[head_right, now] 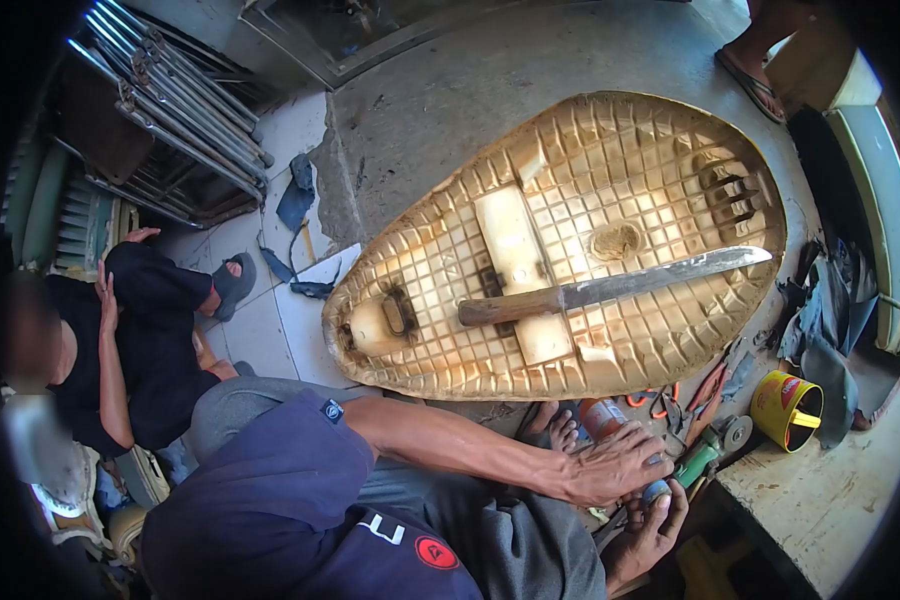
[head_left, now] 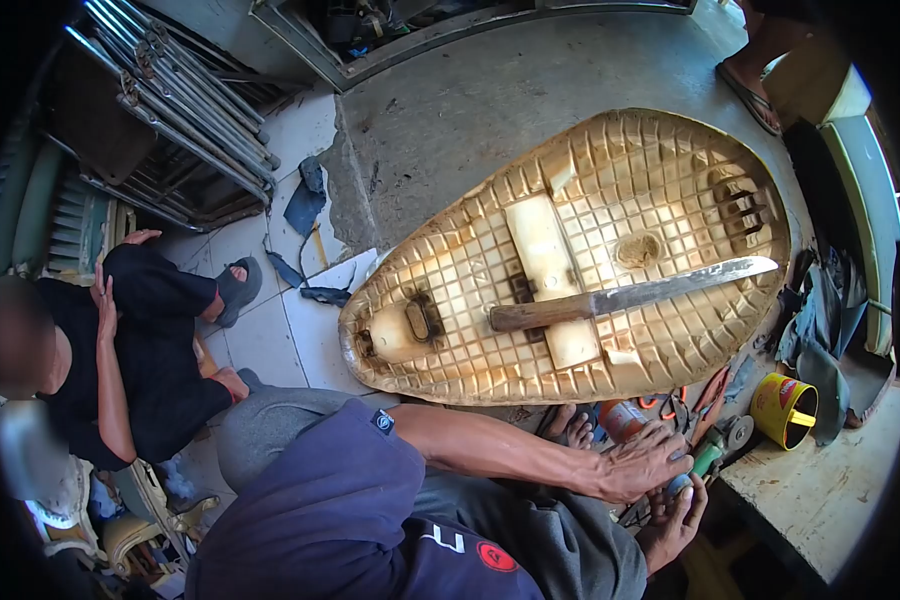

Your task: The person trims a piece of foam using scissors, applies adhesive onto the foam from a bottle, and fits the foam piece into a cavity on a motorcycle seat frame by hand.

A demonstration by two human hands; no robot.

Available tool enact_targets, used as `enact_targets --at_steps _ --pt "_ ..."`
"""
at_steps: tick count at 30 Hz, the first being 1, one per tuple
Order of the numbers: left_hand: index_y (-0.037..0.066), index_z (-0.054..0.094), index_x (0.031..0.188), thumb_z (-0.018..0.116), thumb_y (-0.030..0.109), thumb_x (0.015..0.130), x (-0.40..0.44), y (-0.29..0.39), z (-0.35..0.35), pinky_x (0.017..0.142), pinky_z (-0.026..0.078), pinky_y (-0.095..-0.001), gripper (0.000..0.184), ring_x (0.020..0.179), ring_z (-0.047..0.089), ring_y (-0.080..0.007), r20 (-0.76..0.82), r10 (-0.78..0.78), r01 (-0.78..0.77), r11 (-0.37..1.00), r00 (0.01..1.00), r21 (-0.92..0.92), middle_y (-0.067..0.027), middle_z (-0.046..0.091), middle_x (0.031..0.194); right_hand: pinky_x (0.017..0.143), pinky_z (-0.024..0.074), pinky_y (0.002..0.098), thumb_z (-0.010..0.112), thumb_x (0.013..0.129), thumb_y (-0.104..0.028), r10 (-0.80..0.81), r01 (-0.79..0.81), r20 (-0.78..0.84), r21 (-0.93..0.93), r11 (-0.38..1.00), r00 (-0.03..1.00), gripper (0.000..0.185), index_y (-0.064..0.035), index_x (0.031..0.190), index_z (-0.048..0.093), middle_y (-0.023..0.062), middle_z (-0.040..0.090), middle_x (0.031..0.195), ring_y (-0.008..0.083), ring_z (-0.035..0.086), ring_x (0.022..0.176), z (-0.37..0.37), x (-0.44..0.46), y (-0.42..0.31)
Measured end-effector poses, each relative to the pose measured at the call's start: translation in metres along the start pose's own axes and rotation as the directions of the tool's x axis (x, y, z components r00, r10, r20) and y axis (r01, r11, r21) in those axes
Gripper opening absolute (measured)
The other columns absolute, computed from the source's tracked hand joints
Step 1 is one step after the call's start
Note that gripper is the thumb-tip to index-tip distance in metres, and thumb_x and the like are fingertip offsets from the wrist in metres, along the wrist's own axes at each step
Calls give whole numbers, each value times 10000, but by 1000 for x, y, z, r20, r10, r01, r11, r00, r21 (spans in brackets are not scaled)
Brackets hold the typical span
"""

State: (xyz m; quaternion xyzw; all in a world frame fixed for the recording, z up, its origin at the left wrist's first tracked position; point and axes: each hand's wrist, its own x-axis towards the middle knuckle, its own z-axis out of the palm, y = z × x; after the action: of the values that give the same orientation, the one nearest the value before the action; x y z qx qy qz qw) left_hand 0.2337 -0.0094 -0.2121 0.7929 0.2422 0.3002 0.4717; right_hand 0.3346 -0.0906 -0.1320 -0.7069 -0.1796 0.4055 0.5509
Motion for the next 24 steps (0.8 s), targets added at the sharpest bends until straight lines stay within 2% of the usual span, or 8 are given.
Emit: enact_targets --at_steps 2,6,10,12,15,20,22,24 --pt "23 511 1214 760 140 661 -3 2 0 946 413 -517 618 1082 509 -412 -26 -30 31 999 999 30 -218 481 1131 558 511 247 529 1034 -221 61 -56 14 -260 964 998 297 10 1216 570 37 579 761 62 507 559 0 0 -9" --pt "15 536 1179 761 132 634 -14 -6 12 921 442 -505 601 1079 517 -411 27 -5 0 985 1000 172 -214 499 1138 438 450 228 572 999 -235 154 -145 79 -111 983 985 309 -33 1233 580 6 524 674 66 450 467 -13 -2 1" --pt "16 558 1148 719 129 694 -18 -6 20 936 450 -491 495 1083 530 -398 114 5 -31 973 993 230 -206 516 1135 417 472 251 482 967 -101 186 -182 29 -107 977 982 229 19 1148 555 38 506 628 95 477 456 -16 -3 2" --pt "19 570 1126 662 139 758 -20 -7 26 942 459 -476 398 1076 545 -379 116 3 -38 954 993 298 -190 532 1117 405 478 255 439 907 -33 241 -236 0 -201 951 970 212 13 1078 555 45 516 657 97 486 470 -21 -2 7" --pt "25 572 1112 626 166 792 -24 -6 26 936 462 -472 354 1070 552 -367 76 29 -53 936 997 347 -174 540 1107 417 497 259 426 888 -11 179 -196 -85 -297 935 980 203 6 1044 555 39 511 661 94 483 482 -13 -4 15" --pt "32 549 1164 656 169 769 -19 -12 22 907 469 -461 432 1039 557 -364 158 7 -63 934 987 352 -171 541 1096 460 523 271 439 899 -22 148 -148 -14 -139 979 989 299 6 1161 580 49 537 693 100 494 502 -23 -4 23" --pt "33 546 1174 659 164 767 -16 -8 18 902 469 -465 442 1034 557 -364 164 7 -63 939 986 339 -171 540 1093 496 534 279 476 941 -54 297 -296 -40 21 955 954 310 6 1231 567 63 555 729 112 501 512 -20 -7 13" --pt "33 543 1190 679 165 759 -14 -3 15 893 470 -470 470 1034 557 -366 139 -2 -42 949 990 314 -176 537 1093 505 535 282 497 960 -78 247 -247 -33 7 969 968 296 6 1237 561 68 560 731 118 506 517 -20 -9 15"
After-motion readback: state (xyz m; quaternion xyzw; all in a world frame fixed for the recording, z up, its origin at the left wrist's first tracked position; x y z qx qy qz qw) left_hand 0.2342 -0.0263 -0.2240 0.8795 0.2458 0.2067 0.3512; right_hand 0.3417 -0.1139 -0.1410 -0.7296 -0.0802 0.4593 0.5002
